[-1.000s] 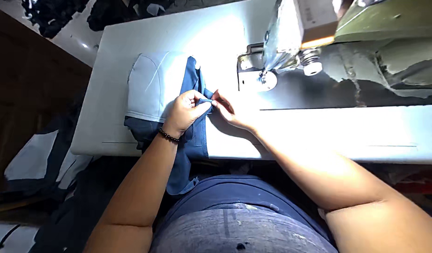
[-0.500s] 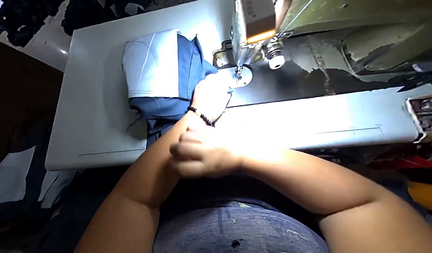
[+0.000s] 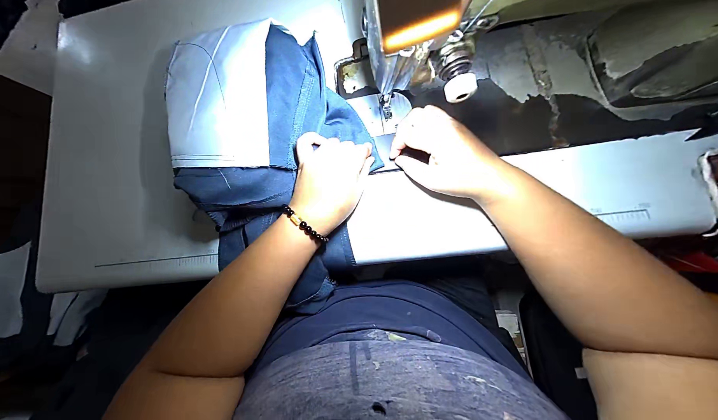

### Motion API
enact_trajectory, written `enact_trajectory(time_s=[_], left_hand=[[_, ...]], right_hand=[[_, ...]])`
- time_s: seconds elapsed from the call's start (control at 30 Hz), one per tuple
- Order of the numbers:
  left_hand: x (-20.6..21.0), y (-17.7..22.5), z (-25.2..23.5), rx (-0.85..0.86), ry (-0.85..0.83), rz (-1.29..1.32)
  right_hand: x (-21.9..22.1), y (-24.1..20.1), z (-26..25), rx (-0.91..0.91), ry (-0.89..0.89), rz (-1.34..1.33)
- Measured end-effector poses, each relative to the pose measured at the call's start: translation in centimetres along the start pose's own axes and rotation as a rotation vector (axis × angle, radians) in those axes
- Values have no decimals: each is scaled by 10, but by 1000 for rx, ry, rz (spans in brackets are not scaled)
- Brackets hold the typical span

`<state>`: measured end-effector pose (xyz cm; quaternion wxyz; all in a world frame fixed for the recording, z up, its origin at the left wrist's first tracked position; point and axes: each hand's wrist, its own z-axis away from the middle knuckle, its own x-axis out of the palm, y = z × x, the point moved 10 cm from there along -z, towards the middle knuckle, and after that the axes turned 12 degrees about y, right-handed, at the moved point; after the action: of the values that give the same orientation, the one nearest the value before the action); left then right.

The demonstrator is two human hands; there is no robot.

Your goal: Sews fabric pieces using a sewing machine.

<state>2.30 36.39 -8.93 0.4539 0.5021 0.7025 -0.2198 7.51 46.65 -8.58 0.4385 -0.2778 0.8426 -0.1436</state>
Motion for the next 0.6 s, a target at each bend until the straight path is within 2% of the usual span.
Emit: enact_trajectory(time_s=[0.27, 0.43, 0.6], left_hand=[[4, -8, -3, -92, -43, 137], [10, -9, -3, -92, -102, 150], [8, -7, -2, -65, -82, 142]], right_hand=[[6, 3, 5, 24, -74, -4], [5, 2, 5, 24, -81, 15], [6, 1, 5, 26, -86, 24]])
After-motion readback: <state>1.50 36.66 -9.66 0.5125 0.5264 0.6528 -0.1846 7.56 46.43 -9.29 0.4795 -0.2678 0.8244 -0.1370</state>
